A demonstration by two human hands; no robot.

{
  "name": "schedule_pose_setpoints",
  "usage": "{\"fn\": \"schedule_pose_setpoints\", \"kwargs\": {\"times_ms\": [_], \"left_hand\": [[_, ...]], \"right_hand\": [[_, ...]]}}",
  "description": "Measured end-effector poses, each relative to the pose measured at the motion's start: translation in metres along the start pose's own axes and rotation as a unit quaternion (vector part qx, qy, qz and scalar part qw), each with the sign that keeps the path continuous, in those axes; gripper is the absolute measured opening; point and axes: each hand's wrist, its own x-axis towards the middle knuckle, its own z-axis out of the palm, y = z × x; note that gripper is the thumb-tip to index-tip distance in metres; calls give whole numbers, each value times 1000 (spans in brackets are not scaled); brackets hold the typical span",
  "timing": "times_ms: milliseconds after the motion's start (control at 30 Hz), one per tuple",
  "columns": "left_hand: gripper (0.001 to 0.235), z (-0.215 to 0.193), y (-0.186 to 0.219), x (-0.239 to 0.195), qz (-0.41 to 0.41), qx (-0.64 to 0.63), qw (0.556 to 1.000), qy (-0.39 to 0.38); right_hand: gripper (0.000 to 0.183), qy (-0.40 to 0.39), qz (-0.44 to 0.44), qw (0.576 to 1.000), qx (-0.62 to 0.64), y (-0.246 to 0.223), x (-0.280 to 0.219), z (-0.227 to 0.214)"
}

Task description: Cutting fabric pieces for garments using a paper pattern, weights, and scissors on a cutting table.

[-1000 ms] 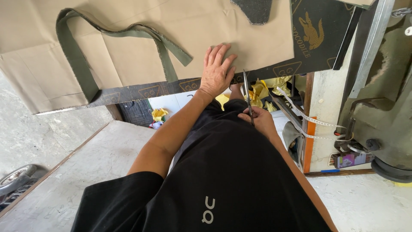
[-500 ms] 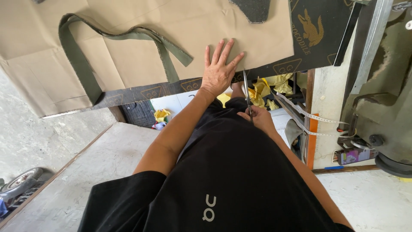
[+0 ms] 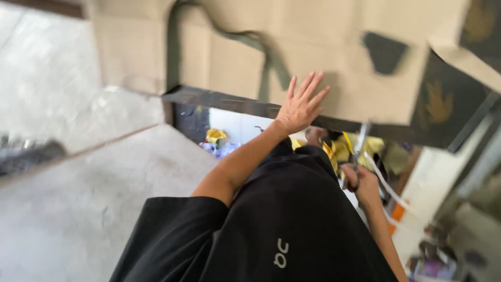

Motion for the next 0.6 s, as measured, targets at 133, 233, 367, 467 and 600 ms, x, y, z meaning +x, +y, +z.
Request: {"fn": "schedule_pose_setpoints", "kwargs": {"times_ms": [133, 233, 367, 467, 600], "left_hand": [[79, -11, -104, -43, -257, 10, 964, 72], [77, -24, -209, -84, -429, 16, 888, 164], [82, -42, -317, -103, -518, 17, 838, 169], [78, -30, -359, -108, -467, -63, 868, 156], [71, -57, -368, -124, -284, -130, 941, 131]], "right_hand": [[50, -12, -54, 998, 23, -29, 4, 16], [46, 8, -1, 1000, 20, -40, 2, 28], [46, 49, -41, 994, -94, -49, -12, 57], [49, 79, -40, 989, -118, -64, -29, 114], [41, 76, -15, 988, -132, -66, -16, 200]]}}
